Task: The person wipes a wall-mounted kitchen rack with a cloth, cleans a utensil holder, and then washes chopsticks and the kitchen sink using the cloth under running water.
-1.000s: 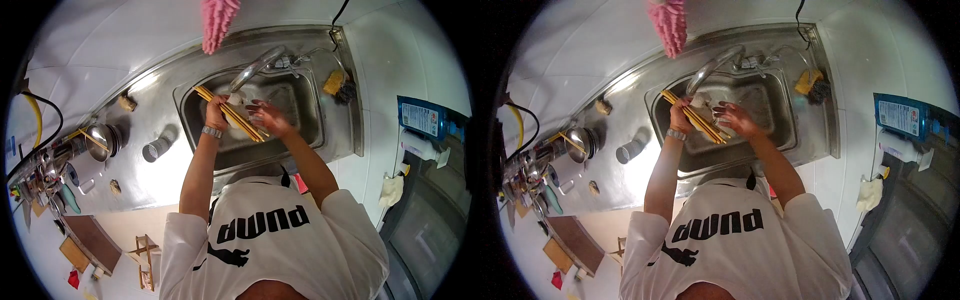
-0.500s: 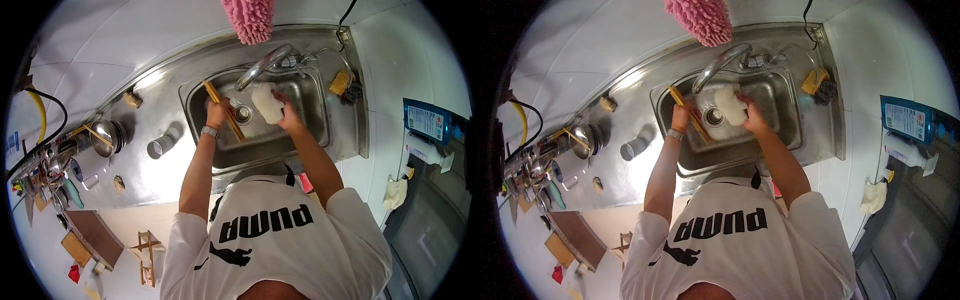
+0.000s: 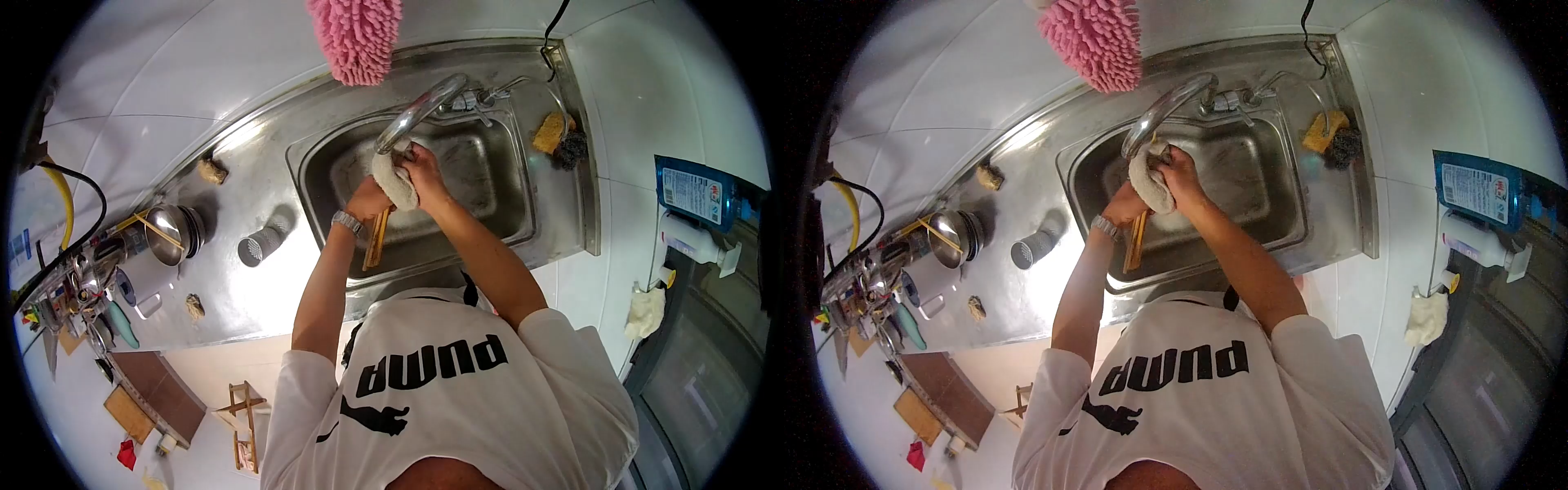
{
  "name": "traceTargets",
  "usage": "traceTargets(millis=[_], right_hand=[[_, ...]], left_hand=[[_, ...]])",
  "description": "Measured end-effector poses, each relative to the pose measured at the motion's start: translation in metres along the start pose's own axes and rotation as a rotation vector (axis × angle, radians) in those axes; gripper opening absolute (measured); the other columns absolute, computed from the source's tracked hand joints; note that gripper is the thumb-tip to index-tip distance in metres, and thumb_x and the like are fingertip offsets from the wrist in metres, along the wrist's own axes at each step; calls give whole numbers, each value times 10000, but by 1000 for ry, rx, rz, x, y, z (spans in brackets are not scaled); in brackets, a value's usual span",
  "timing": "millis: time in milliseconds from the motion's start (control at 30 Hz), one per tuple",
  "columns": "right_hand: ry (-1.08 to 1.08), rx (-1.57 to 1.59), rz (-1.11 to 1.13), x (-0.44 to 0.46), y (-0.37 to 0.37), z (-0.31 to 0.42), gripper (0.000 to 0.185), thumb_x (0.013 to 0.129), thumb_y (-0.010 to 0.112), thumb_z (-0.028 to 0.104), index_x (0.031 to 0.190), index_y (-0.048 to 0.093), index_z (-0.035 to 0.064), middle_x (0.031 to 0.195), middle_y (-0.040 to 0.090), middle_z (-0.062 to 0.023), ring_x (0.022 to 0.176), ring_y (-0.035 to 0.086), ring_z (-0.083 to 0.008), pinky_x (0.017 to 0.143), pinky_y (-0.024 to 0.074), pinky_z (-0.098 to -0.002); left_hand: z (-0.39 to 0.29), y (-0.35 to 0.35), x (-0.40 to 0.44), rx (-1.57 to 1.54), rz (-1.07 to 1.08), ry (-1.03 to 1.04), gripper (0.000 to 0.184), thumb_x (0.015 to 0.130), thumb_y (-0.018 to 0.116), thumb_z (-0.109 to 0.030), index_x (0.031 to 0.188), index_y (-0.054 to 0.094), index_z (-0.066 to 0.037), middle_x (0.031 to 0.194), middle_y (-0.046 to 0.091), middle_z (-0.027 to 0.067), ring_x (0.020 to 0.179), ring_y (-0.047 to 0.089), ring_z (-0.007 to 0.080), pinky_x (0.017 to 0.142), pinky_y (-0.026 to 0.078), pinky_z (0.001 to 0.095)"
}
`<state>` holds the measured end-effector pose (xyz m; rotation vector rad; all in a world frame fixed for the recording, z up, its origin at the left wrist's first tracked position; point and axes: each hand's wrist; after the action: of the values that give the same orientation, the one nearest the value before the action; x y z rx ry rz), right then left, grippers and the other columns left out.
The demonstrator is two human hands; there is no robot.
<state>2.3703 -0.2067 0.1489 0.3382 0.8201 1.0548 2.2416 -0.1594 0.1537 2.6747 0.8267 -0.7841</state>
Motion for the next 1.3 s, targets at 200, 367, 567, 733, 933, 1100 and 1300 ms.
traceTargets(millis=[200,367,567,733,933,1100,1300], right_hand=[[0,193,-176,16,0,19,193,879,543,119,1042,568,18,939,622,-69,829,620,-184,690,518,-320],[142,-197,-256,23,-10,-32,317,940,494,250,1204,470,75,1049,600,-73,888,605,-195,706,522,-370],[116,-460,-333,-9,29,-38,349,923,517,323,1085,513,14,994,568,-99,820,576,-178,674,484,-302],[171,-392,-368,12,0,-15,420,929,504,396,1000,557,-15,961,576,-101,883,547,-180,712,460,-290],[133,3,-331,28,-23,4,368,923,523,378,1108,540,60,1045,590,-63,969,573,-185,790,488,-336],[34,-119,-488,27,-45,4,471,895,580,378,1213,472,48,1151,540,-60,1027,536,-198,825,465,-326],[-112,35,-387,16,-52,39,587,862,618,416,1280,425,52,1235,497,-63,1121,484,-211,897,428,-361]], left_hand=[[18,17,-53,-594,118,-296,146,812,647,-102,885,552,-18,668,592,64,513,584,154,455,485,278],[41,43,-39,736,-463,-50,118,794,570,-99,814,591,16,713,643,196,636,643,333,560,514,424],[28,52,-50,722,-595,-137,153,747,542,-96,789,604,38,748,620,264,707,622,405,629,501,479],[40,36,-70,572,-317,-50,171,761,580,-131,771,580,39,680,612,224,557,598,330,521,475,426],[27,32,-93,-311,-126,-238,157,839,603,-158,768,522,-45,516,440,-6,398,416,79,333,300,252],[39,32,-95,-446,-95,-270,272,866,642,-251,705,508,-78,519,436,-28,399,400,51,335,285,235],[57,30,-106,-452,-25,-292,319,881,624,-296,684,455,-111,523,412,-39,389,325,49,336,237,221]])
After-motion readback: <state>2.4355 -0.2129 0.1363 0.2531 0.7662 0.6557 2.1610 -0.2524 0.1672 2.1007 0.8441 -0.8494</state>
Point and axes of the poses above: each hand's wrist, its own x-axis towards the middle knuckle, its own y-axis out of the palm, z = x × y
